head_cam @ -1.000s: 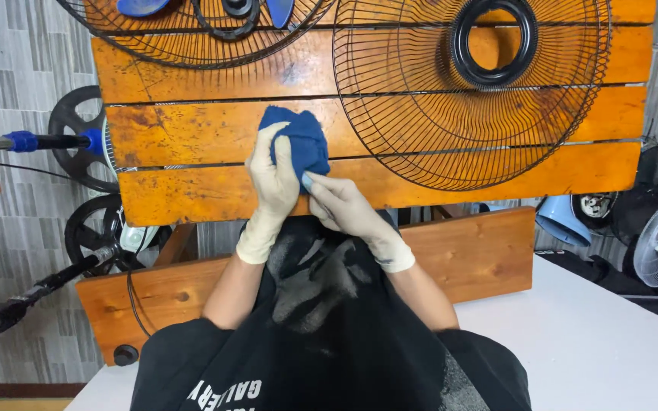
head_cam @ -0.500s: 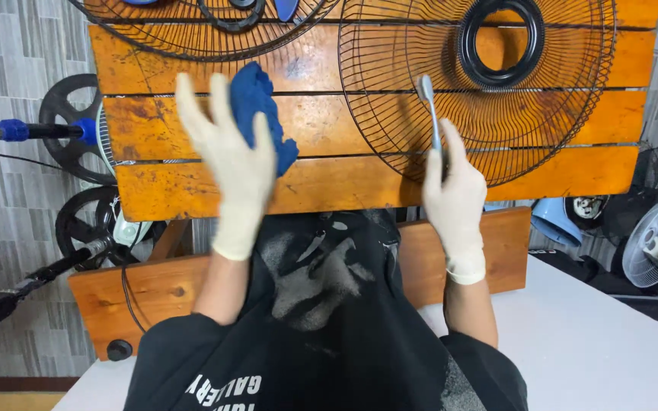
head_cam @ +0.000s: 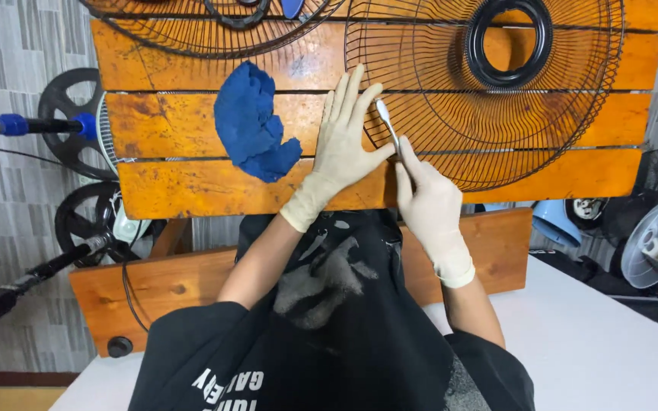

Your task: Cleaning a metal fan grill using a toothbrush and a cloth on a wooden workbench

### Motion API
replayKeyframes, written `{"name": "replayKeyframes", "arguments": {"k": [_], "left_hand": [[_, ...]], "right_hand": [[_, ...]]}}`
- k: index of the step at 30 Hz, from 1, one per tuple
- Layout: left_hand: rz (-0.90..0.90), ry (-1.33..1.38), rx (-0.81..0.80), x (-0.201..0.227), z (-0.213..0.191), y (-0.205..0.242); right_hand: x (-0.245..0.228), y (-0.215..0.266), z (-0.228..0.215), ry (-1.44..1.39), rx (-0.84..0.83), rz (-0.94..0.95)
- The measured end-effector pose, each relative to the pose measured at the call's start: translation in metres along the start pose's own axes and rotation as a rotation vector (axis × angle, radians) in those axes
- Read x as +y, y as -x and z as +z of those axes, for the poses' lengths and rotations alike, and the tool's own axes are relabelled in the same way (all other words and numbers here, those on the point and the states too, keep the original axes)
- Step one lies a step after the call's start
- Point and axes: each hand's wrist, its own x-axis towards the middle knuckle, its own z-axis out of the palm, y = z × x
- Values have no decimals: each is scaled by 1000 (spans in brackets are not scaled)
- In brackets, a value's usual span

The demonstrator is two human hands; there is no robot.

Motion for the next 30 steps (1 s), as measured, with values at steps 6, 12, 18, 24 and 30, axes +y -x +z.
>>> {"name": "replayKeyframes", "arguments": {"k": [6,12,18,24,30], "left_hand": [[35,46,43,1,-3,-3],[58,43,54,2,-2,-1],[46,45,62,3,-2,-3],[13,42,26,2,-2,-2],[91,83,96,3,-7,-2]], "right_hand": [[14,-3,0,-9,189,-90],[34,-7,-9,37,178,1],[44,-4,-9,134,249,41],[32,4,-7,54,146,-70],[27,17,2,10,41,-67]]}}
